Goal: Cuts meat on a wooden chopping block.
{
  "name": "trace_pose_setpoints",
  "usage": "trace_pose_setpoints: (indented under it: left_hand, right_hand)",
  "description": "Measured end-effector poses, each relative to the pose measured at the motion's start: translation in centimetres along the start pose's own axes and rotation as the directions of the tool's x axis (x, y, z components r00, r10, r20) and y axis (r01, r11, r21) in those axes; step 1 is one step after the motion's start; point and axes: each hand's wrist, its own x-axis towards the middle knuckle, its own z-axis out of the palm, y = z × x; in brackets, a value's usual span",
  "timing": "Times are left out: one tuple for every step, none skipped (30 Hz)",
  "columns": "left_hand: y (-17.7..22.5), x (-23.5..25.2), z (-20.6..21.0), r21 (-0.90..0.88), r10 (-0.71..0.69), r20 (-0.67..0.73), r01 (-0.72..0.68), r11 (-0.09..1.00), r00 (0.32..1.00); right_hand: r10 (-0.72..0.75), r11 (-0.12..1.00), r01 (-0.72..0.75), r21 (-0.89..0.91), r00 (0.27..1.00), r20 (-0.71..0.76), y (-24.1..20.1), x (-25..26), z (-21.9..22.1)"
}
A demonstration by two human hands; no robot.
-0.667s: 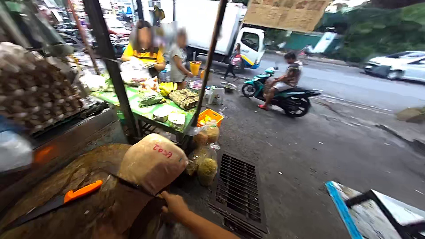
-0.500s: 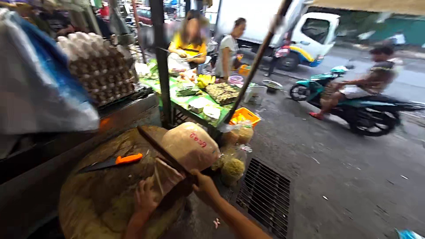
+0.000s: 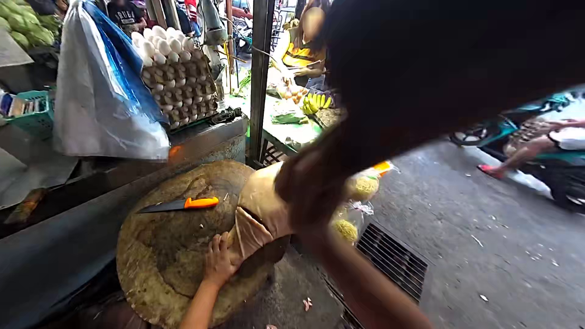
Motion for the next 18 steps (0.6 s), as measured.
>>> trace_pose_setpoints:
  left_hand:
    - [0.1,0.0,-0.2,0.011,-0.006,0.036,0.006,1.000,0.999]
    - [0.4,0.1,-0.4,0.013,-0.018,0.078,0.017,1.000,0.997]
    - [0.6,-0.2,-0.3,0.005,-0.027,0.117,0.027,1.000,0.993]
    - [0.2,-1.1,0.3,-0.026,-0.024,0.087,0.026,0.999,0.996]
    - [-0.3,-1.4,1.3,-0.059,0.000,-0.018,-0.001,0.998,1.000]
    - [-0.6,-1.2,2.1,-0.081,0.021,-0.101,-0.029,0.996,0.995]
    - [-0.7,-1.3,2.6,-0.092,0.018,-0.101,-0.027,0.995,0.995]
    - [-1.0,-1.5,2.8,-0.092,0.018,-0.087,-0.026,0.995,0.996]
    - [-1.3,-1.3,2.7,-0.087,0.030,-0.089,-0.037,0.995,0.996]
    - [-1.7,-0.9,2.6,-0.084,0.050,-0.111,-0.059,0.995,0.993]
    - [-2.0,-0.8,2.6,-0.085,0.075,-0.147,-0.088,0.993,0.986]
    - [-2.2,-0.7,2.9,-0.090,0.096,-0.187,-0.115,0.989,0.978]
    - [-2.2,-0.7,3.1,-0.099,0.112,-0.225,-0.137,0.986,0.968]
    - [-2.3,-0.8,3.2,-0.099,0.119,-0.258,-0.149,0.984,0.959]
    - [-2.3,-0.9,3.2,-0.094,0.119,-0.271,-0.149,0.984,0.955]
    - [-2.3,-0.8,3.0,-0.088,0.123,-0.262,-0.150,0.985,0.957]
    - [-2.2,-0.8,3.0,-0.088,0.124,-0.237,-0.148,0.985,0.964]
    - [-2.3,-0.8,3.1,-0.075,0.127,-0.226,-0.148,0.986,0.966]
  right_hand:
    - [0.263,0.949,-0.223,-0.222,0.951,0.166,4.5,-6.4,-0.1]
    - [0.561,0.784,-0.376,-0.495,0.771,0.303,8.1,-11.2,-0.7]
    - [0.777,0.591,-0.402,-0.699,0.517,0.360,11.0,-14.3,-1.2]
    - [0.887,0.451,-0.376,-0.809,0.288,0.361,12.7,-15.9,-1.1]
    - [0.922,0.387,-0.341,-0.857,0.165,0.350,13.5,-15.9,-0.9]
    - [0.935,0.356,-0.321,-0.878,0.115,0.337,13.5,-15.3,-0.8]
    - [0.940,0.340,-0.315,-0.886,0.100,0.325,13.0,-15.2,-0.8]
    - [0.944,0.330,-0.320,-0.888,0.095,0.317,12.5,-15.3,-0.6]
    - [0.944,0.330,-0.326,-0.886,0.098,0.316,12.2,-15.1,-0.2]
    - [0.941,0.337,-0.334,-0.880,0.097,0.323,12.1,-14.6,0.1]
    - [0.937,0.346,-0.341,-0.874,0.084,0.339,11.7,-13.9,0.2]
    - [0.931,0.359,-0.357,-0.862,0.069,0.359,11.2,-12.7,0.1]
    - [0.920,0.380,-0.388,-0.840,0.067,0.386,10.6,-11.1,-0.3]
    - [0.905,0.412,-0.419,-0.809,0.081,0.419,9.9,-9.5,-0.9]
    - [0.885,0.452,-0.445,-0.773,0.117,0.450,8.9,-8.0,-1.6]
    - [0.857,0.508,-0.470,-0.721,0.191,0.479,7.4,-6.4,-2.3]
    - [0.807,0.589,-0.482,-0.648,0.308,0.504,5.6,-4.9,-2.9]
    - [0.727,0.686,-0.471,-0.554,0.454,0.515,3.6,-3.7,-3.4]
